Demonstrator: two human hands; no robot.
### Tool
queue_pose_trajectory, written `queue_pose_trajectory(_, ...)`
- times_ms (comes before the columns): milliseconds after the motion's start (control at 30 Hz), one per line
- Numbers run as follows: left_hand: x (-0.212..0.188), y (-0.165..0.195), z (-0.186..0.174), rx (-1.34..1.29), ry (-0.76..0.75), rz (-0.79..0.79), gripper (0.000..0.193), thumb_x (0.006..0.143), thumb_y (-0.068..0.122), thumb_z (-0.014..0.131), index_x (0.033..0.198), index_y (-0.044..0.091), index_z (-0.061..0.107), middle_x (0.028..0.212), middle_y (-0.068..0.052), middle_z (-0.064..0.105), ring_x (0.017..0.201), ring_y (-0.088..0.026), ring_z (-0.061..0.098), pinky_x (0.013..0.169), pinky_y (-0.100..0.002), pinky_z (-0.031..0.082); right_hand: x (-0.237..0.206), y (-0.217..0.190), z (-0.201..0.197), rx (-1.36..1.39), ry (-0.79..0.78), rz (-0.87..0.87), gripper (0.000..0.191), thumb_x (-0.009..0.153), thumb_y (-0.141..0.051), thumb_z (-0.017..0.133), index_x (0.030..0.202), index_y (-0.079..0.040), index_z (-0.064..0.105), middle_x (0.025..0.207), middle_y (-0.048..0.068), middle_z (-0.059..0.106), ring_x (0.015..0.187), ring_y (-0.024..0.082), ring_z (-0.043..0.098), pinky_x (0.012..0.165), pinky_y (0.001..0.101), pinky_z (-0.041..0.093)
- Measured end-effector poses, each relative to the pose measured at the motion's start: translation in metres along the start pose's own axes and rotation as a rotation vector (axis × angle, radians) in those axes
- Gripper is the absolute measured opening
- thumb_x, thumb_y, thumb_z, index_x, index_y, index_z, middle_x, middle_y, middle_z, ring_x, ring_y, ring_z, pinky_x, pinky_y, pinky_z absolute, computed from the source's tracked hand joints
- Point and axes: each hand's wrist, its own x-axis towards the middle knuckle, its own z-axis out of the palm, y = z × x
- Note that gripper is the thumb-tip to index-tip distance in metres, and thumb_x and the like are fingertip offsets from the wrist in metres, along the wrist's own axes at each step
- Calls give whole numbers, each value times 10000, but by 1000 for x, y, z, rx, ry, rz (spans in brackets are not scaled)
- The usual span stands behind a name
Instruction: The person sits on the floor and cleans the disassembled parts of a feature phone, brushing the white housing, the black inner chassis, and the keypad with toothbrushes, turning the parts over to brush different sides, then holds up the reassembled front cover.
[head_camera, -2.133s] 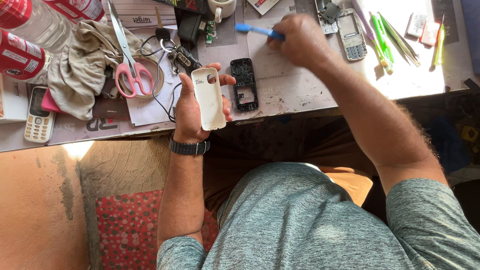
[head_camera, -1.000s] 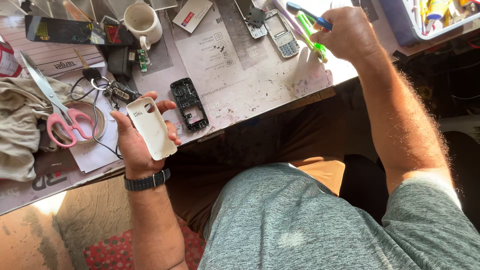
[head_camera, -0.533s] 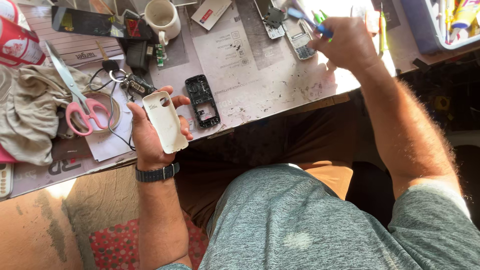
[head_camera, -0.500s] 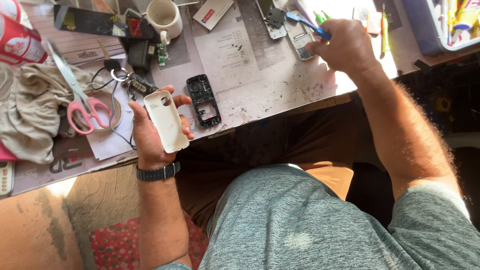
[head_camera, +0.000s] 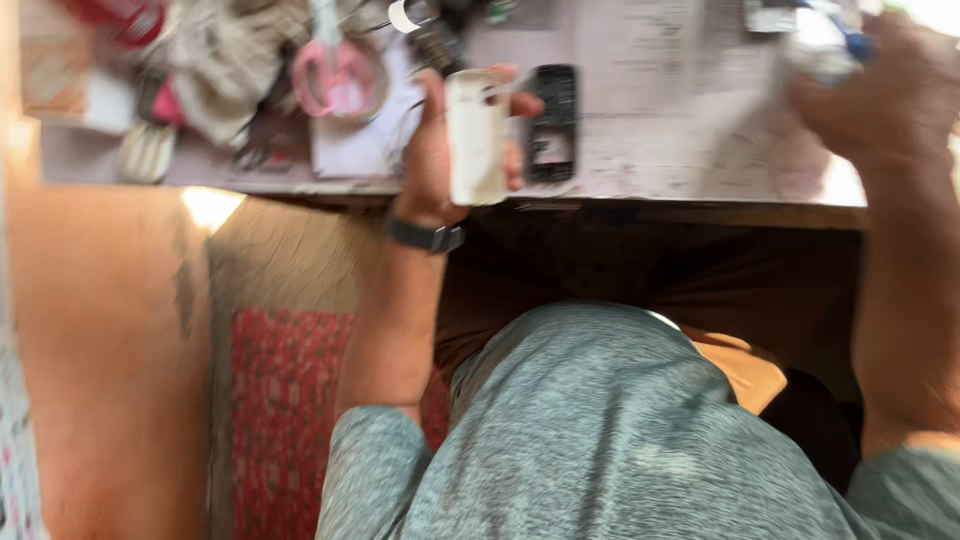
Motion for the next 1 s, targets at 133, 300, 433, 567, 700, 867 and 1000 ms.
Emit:
queue_pose_trajectory(133,0,4,4,70,21,20,917,972,774,385,1486,20,468,1232,-251,647,720,-246,729,575,-360,634,-27,0,-9,-49,20,-41,596,949,-254,825,1372,89,584,919,224,678,703,292,673,499,374,541)
queue_pose_trajectory(300,2,6,10,81,-6,28,922,972,779,378,1486,18,463,1254,-235,651,737,-242,732,566,-345,639,-63,-21,-10,-107,-5,-53,585,935,-287,853,1323,78,612,965,209,685,749,263,698,522,344,557)
queue_pose_trajectory(433,2,6,18,174,48,28,951,936,791,376,1482,19,467,1262,-251,656,738,-245,738,616,-384,656,-79,-62,-30,-344,176,-369,468,1022,-264,750,1319,74,624,951,216,681,726,242,655,508,294,516)
queue_pose_trajectory(567,4,-2,39,265,54,10,1000,914,828,362,1489,19,484,1244,-261,661,719,-233,731,605,-383,667,-119,-122,-37,-180,-121,-602,313,1136,-195,481,1414,-127,608,893,125,630,599,191,565,432,283,412)
queue_pose_trajectory(700,9,-3,59,215,-50,-52,1051,886,872,345,1481,18,488,1217,-252,665,658,-223,712,566,-357,647,-116,-166,-30,-164,-89,-828,460,1073,-77,512,1490,-269,546,831,71,668,584,158,599,374,293,463)
queue_pose_trajectory(867,10,10,69,113,-85,-209,1107,850,898,348,1476,-4,492,1161,-240,665,711,-229,727,563,-363,642,-112,-173,-30,-40,81,-952,388,1128,-188,577,1491,-324,577,927,71,704,701,157,656,509,289,544)
queue_pose_trajectory(1000,6,11,70,156,-189,-273,1130,859,902,337,1483,-21,530,1097,-185,660,666,-247,719,555,-354,626,-115,-168,-26,-97,113,-994,289,1135,-199,603,1382,-321,691,885,51,719,655,137,641,465,280,526)
